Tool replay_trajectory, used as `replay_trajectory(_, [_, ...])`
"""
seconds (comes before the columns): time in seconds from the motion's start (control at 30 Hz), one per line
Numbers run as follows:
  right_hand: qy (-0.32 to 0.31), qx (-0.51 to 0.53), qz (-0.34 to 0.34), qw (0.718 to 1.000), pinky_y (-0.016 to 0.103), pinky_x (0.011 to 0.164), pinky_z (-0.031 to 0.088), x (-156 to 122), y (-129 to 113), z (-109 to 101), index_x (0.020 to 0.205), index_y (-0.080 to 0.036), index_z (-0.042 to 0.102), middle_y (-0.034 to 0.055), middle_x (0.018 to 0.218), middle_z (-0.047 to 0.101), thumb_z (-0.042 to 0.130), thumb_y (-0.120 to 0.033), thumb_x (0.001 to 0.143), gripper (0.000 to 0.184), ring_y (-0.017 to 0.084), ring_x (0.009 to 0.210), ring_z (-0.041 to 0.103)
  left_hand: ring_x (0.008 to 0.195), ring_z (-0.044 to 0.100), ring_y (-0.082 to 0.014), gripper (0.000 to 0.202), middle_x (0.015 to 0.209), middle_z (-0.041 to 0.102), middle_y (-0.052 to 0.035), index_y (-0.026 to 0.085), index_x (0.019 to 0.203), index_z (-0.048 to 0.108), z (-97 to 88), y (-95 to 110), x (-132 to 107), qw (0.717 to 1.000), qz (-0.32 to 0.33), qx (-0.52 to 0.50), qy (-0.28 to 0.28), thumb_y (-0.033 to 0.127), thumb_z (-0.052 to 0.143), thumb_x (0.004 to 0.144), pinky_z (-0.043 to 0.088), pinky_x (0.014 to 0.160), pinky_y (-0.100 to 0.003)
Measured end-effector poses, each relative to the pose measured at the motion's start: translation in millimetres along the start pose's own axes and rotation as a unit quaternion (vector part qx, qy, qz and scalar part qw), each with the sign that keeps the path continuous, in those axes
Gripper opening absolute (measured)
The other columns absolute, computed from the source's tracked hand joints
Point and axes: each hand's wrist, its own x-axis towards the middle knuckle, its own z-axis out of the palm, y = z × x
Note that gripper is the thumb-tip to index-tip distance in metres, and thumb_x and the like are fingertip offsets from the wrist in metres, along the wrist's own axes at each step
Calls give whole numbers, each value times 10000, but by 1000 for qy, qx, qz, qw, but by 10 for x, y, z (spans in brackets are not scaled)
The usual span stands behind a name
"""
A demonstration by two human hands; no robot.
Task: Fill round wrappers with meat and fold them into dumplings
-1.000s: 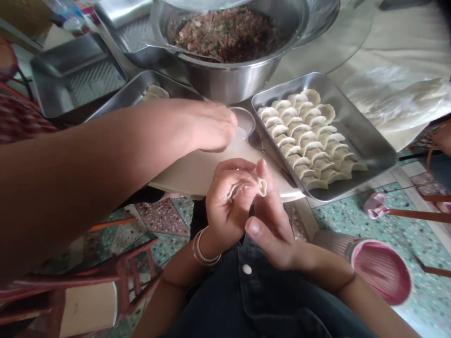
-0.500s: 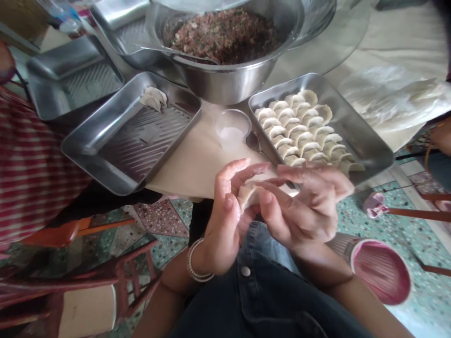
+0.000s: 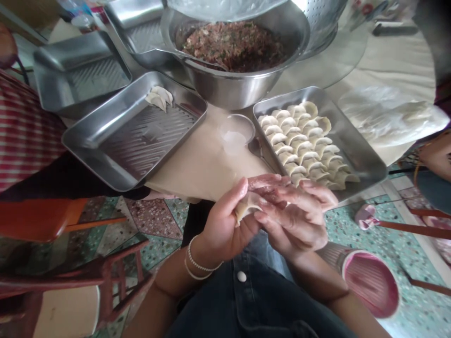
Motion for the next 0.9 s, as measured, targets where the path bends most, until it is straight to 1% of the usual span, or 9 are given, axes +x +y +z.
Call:
replay_trajectory(0.07, [-3, 1, 4, 1000, 410, 1054, 400, -2, 14, -11, 1113, -404, 674, -32, 1040, 633, 693, -276, 817, 323, 214, 1189, 441, 1122, 649, -228, 322, 1085, 709, -56, 238, 1043, 701, -16, 8, -32, 1000, 14, 25, 8, 427, 459, 943, 526, 994, -400])
replay_trajectory(0.17, [-78, -7, 11, 997, 476, 982, 436, 41, 23, -32, 1155, -409, 645, -2, 1202, 585, 640, -542, 815, 365, 269, 1169, 469, 1137, 639, -225, 291, 1109, 704, -43, 256, 1108, 678, -43, 27, -65, 999, 20, 39, 5, 414, 514, 927, 538, 968, -374])
replay_trajectory(0.2, [-97, -10, 7, 995, 475, 972, 436, 62, 21, -41, 1140, -404, 648, -2, 1225, 571, 620, -568, 818, 362, 269, 1163, 472, 1148, 632, -232, 316, 1117, 702, -48, 250, 1130, 669, -49, 36, -73, 999, 9, 33, -7, 433, 512, 925, 535, 967, -377])
replay_trajectory(0.3, [-91, -4, -11, 996, 432, 979, 419, 110, 21, -80, 983, -409, 690, -19, 1107, 592, 626, -421, 859, 140, 240, 1179, 447, 1156, 626, -244, 448, 1112, 702, -68, 227, 1176, 646, -49, 73, -93, 997, -59, -5, -39, 535, 433, 931, 500, 1006, -400])
replay_trajectory(0.4, [-92, 6, -43, 995, 423, 981, 420, 138, 68, -143, 910, -428, 705, -18, 1009, 594, 652, -381, 844, 96, 237, 1198, 436, 1161, 622, -243, 512, 1086, 702, -73, 219, 1171, 645, -27, 109, -103, 993, -97, -42, -43, 574, 365, 930, 465, 1043, -415])
replay_trajectory(0.57, [-217, -26, -119, 968, 444, 1012, 372, 309, 130, -228, 1037, -455, 673, -79, 1179, 610, 674, -383, 834, 215, 216, 1162, 480, 1184, 606, -264, 573, 1003, 706, -100, 181, 1118, 655, -9, 87, -60, 990, -106, -69, -62, 579, 281, 945, 515, 965, -415])
replay_trajectory(0.7, [-284, -17, -230, 931, 369, 1037, 336, 509, 85, -239, 916, -396, 678, -149, 1121, 677, 609, -291, 896, 128, 130, 1095, 557, 1060, 673, -227, 497, 904, 722, -72, 185, 981, 683, -69, 23, -27, 988, -128, -85, -24, 558, 356, 942, 558, 879, -343])
replay_trajectory(0.8, [-318, -11, -206, 926, 354, 1030, 326, 541, 91, -265, 1078, -371, 649, -116, 1183, 666, 542, -274, 945, 196, 108, 1176, 534, 978, 697, -162, 363, 875, 740, -19, 207, 904, 688, -112, 31, -20, 988, -98, -120, -11, 451, 426, 958, 543, 918, -297])
replay_trajectory(0.9, [-312, -14, -124, 942, 365, 1007, 333, 481, 149, -330, 1209, -332, 602, -52, 1223, 645, 590, -344, 919, 291, 119, 1198, 526, 1142, 640, -190, 459, 1011, 739, -47, 166, 1109, 664, -99, 62, -9, 983, -129, -125, -26, 469, 343, 984, 458, 1061, -356])
